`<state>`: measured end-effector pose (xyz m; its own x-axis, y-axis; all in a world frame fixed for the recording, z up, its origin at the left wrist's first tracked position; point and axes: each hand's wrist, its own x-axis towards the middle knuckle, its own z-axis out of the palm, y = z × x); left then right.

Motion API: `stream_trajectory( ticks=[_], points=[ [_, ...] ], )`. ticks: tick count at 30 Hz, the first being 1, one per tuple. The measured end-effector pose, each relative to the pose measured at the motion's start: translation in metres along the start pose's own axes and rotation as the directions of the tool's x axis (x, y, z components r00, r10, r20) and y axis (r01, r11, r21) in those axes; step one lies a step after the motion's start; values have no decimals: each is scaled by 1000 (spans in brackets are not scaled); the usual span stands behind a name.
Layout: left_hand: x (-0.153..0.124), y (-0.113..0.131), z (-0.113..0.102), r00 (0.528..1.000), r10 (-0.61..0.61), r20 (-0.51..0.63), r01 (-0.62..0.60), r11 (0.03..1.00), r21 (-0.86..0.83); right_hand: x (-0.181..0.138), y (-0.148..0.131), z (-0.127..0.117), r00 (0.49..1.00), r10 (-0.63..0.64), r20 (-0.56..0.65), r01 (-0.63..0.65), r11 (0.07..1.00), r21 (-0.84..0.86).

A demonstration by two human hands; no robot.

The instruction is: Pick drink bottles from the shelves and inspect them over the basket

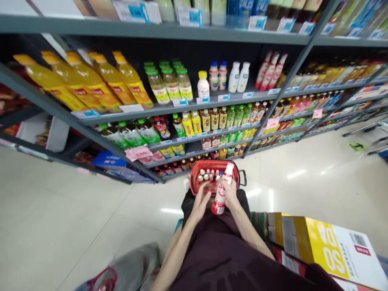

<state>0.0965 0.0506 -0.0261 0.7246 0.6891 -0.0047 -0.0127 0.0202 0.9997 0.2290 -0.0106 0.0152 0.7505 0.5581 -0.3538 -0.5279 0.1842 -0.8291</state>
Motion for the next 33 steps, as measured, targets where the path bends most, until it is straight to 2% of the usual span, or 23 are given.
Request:
stream_trajectory(
  ticks=[2,5,8,11,14,18,21,24,26,29,33],
  points=[
    [9,11,1,999,36,-18,-37,998,-56,-5,5,-2,1000,16,23,-15,998,-63],
    [23,25,4,999,36,-14,-37,994,-106,-11,14,-6,987,26,158,6,980,-199],
    [35,33,7,1000,-6,27,9,996,-89,-14,20,-7,953,27,301,66,953,-294],
    [45,38,13,994,-81,79,92,985,-146,-13,19,-8,938,84,337,29,948,-317],
    [53,46,19,987,-159,36,163,951,-264,-10,13,-18,907,110,407,31,945,-324],
    [68,63,30,986,-157,-63,129,939,-319,-5,13,-50,852,118,510,155,874,-461],
    [85,73,40,973,-173,-155,112,935,-337,-3,26,-71,895,73,441,227,775,-590],
    [101,78,50,971,-181,-156,129,946,-297,-1,40,-80,947,-48,319,246,744,-621],
    [109,81,56,983,-155,-99,129,966,-226,0,46,-81,967,-98,236,223,773,-593],
    [117,88,65,992,-119,48,123,987,-106,5,52,-84,984,-137,110,175,825,-537],
    [126,98,77,955,-144,259,137,989,48,17,60,-97,983,-185,2,165,869,-467]
  ],
)
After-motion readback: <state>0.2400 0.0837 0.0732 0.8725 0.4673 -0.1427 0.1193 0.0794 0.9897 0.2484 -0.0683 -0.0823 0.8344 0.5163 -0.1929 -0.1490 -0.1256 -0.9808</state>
